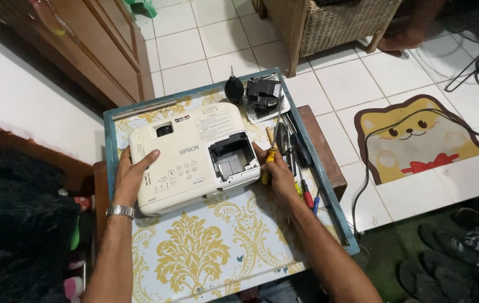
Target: Removing the lamp cover and unscrewing internal components of a projector for maintenance or repair.
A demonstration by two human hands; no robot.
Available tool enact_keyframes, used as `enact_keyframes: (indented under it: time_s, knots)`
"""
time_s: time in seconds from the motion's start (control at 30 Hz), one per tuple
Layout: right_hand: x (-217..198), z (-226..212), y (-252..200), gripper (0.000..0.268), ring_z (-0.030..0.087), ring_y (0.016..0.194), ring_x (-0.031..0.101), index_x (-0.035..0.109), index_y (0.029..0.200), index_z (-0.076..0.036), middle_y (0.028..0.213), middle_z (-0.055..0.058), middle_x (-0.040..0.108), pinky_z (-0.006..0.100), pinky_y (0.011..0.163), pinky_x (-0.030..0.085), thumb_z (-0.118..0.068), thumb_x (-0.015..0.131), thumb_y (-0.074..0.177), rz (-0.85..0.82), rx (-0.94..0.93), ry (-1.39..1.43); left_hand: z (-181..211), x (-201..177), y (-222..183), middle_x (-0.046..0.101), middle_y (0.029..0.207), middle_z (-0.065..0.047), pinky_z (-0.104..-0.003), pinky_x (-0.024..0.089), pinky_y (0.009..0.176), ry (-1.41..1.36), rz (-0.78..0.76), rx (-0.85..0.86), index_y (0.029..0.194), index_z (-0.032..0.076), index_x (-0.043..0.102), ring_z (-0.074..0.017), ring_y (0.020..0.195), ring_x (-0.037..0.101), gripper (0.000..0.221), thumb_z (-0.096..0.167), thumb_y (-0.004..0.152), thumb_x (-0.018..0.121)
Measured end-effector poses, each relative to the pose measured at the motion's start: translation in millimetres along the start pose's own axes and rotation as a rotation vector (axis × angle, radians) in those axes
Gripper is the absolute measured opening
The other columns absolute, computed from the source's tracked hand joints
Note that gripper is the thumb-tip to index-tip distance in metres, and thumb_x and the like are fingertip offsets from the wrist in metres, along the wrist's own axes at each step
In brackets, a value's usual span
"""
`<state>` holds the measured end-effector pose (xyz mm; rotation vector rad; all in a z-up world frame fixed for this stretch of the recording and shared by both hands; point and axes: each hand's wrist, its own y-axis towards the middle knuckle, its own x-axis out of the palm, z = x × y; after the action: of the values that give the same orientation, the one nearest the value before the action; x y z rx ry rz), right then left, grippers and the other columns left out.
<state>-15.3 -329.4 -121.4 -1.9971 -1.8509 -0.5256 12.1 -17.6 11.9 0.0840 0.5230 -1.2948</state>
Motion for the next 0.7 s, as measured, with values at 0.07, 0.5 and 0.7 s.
enact_keyframes:
  time_s: [0.07, 0.5, 0.7]
  knots:
    - [0.5, -2.7, -1.9, 0.036, 0.033, 0.125, 0.064, 0.054, 0.111, -0.003, 0.141, 0.027, 0.062, 0.037, 0.097, 0.048, 0.004, 0.054, 0.076, 0.026, -0.029, -0.067, 2.4, -0.2, 2.8, 0.062, 0.123, -0.019, -0.045, 0.047, 0.1, 0.004, -0.003, 0.003, 0.153, 0.0, 0.043, -0.0307, 0.115, 0.061, 0.1, 0.05, 0.078, 0.088]
    - [14.7, -5.7, -33.3, 0.063, 0.059, 0.108, 0.062, 0.04, 0.147, 0.007, 0.127, 0.034, 0.051, 0.064, 0.085, 0.056, -0.006, 0.058, 0.088, 0.057, -0.119, -1.342, -55.8, 23.8, -17.9, 0.059, 0.135, -0.023, -0.052, 0.035, 0.113, 0.316, 0.399, 0.804, 0.138, -0.002, 0.06, -0.0396, 0.132, 0.047, 0.049, 0.01, 0.092, 0.074]
    - [4.7, 23.8, -27.0, 0.073, 0.053, 0.11, 0.059, 0.043, 0.147, 0.007, 0.126, 0.03, 0.053, 0.059, 0.088, 0.055, -0.007, 0.066, 0.08, 0.036, -0.19, -1.471, -54.3, 82.1, -65.2, 0.066, 0.127, -0.015, -0.047, 0.039, 0.113, 0.384, 0.295, 1.039, 0.125, 0.005, 0.067, -0.0324, 0.13, 0.055, 0.032, 0.011, 0.094, 0.07]
